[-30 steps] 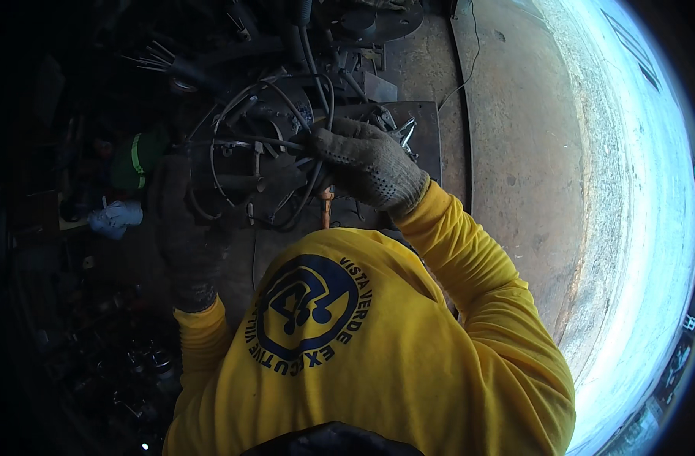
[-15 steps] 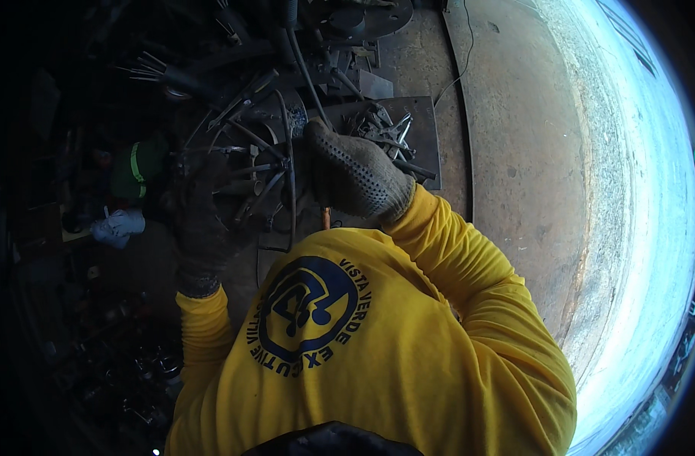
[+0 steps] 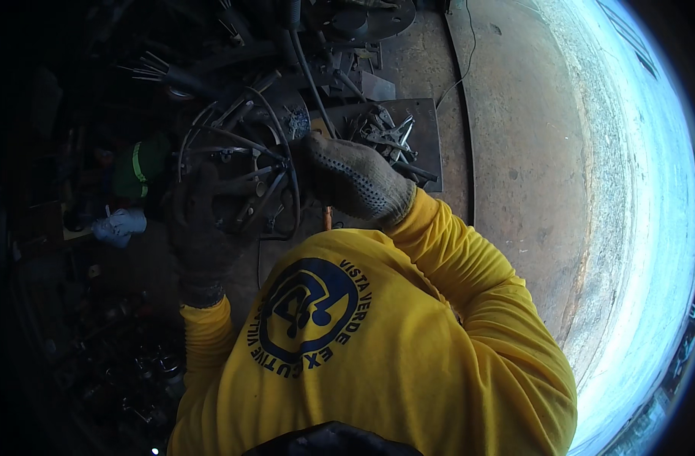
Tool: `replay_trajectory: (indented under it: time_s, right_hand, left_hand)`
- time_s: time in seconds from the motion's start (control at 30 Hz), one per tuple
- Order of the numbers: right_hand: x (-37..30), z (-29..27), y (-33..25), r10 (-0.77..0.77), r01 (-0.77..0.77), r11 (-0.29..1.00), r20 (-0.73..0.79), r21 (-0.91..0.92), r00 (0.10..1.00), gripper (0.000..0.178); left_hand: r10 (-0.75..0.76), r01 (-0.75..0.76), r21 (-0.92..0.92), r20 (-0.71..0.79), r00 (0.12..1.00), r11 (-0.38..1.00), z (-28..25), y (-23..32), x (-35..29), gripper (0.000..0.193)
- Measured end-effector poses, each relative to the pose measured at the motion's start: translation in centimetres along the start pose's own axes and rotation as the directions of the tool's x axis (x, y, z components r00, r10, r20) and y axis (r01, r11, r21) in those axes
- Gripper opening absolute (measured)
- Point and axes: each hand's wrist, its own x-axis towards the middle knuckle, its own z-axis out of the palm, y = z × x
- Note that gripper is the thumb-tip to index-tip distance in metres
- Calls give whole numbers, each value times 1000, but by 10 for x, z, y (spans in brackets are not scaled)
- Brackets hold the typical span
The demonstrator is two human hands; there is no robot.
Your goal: The person uses pliers and a wrench to adjust a metal frame on a workbench before welding the components together using a welding tool.
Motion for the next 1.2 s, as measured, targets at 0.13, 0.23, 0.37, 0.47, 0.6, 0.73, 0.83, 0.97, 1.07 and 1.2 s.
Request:
replay_trajectory:
  time_s: [0.13, 0.23, 0.37, 0.47, 0.6, 0.73, 0.83, 0.97, 1.07, 1.2]
  right_hand:
    - [-1, 30, -9, -8, 28, 960, 74, -277, 997, 51]
    - [1, 39, -8, -5, 27, 941, 65, -338, 998, 49]
    - [3, 36, -8, 34, -18, 969, 62, -246, 997, 45]
    - [7, 33, -2, 24, -17, 993, 65, -113, 998, 43]
    - [9, 38, -8, 35, -33, 997, 36, -65, 999, 41]
    - [14, 24, -1, 76, -69, 978, 29, -194, 997, 43]
    - [21, 5, -1, 31, -15, 925, 36, -380, 999, 51]
    - [32, -9, -18, -103, 65, 943, -100, -327, 990, 63]
    - [37, -9, -44, -207, 114, 933, -249, -342, 946, 60]
    - [61, -26, -75, -385, 205, 814, -241, -543, 891, 56]
  left_hand:
    - [34, -33, 31, -30, 999, 999, -3, 0, -1, 86]
    - [37, -35, 52, -31, 999, 998, -6, 4, 0, 85]
    - [35, -35, 33, -25, 999, 999, -1, 3, 0, 83]
    - [-25, 30, -75, 66, 998, 997, -9, 4, 3, 81]
    - [-101, 114, -107, 121, 988, 988, -12, 1, 0, 83]
    - [-124, 139, -70, 181, 976, 988, -9, -5, -18, 98]
    - [-116, 127, -62, 163, 980, 990, -7, -8, -22, 97]
    - [-175, 175, 11, 153, 973, 984, -13, -9, -27, 96]
    - [-219, 214, 45, 147, 965, 976, -15, -11, -30, 95]
    - [-180, 175, 88, 62, 982, 981, -8, -17, -40, 94]
